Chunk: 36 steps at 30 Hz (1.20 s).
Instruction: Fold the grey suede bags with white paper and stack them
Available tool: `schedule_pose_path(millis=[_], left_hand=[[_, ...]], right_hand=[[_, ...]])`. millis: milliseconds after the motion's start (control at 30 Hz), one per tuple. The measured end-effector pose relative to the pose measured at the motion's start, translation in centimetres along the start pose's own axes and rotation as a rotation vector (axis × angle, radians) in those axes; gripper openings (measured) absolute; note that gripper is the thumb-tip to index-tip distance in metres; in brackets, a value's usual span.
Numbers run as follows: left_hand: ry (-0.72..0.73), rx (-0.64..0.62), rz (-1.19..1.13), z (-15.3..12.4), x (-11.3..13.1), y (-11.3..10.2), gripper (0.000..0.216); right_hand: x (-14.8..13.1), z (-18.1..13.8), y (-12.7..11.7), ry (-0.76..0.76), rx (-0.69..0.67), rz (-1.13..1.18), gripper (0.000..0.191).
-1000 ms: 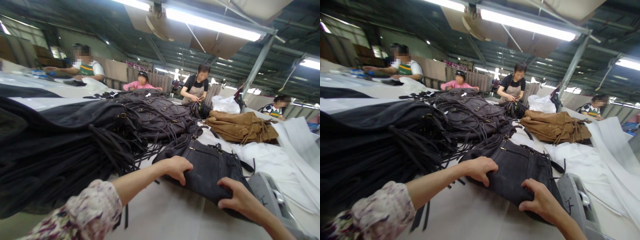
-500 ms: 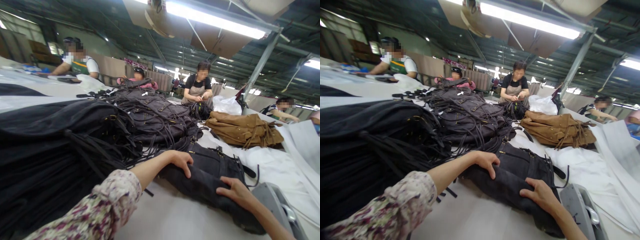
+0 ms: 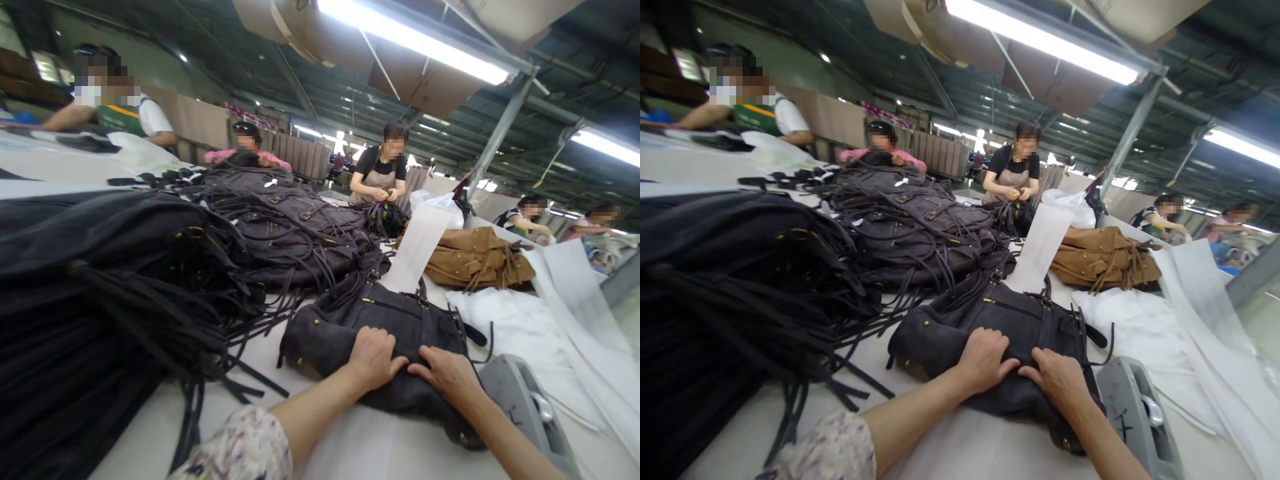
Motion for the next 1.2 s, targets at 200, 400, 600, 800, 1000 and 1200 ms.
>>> schedule_pose_path(millis=[200,400,600,800,1000,1200], left_hand=[[0.043,0.127,-0.05,-1.3,-0.6,0.6,0.041],[0.074,0.197,-0.112,-1.5,-0.6,0.5,0.033],[0.013,0.167,-0.04,-0.9,-1.1,1.8,0.028],[0.011,0.184,-0.065,-0.6,-1.2,1.8,0.027],[0.067,0.185,-0.07,-0.8,-0.6,1.4,0.022],[0.057,0.191,-0.088,-1.0,-0.9,1.3,0.022]], right_hand=[[0.7,-5.5,-2.9,0.312,0.119,-0.113,0.05],[3.8,-2.8,-0.7,0.171,0.13,-0.088,0.043],[3.8,2.1,1.4,0.062,0.145,-0.174,0.039],[2.4,-0.8,-2.9,0.234,0.28,-0.148,0.046],[-4.3,-1.5,0.6,-0.035,0.18,0.031,0.058],[-0.7,-1.0,3.2,-0.048,0.139,0.054,0.069]])
Point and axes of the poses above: each hand's wrist, its own z-axis towards the middle knuckle, its own y-axis out of the palm, x = y × z, the point moved 7 cm from there along z, towards the middle knuckle, and after that the axes turned 9 degrees about -x, right-handed, at the moved point
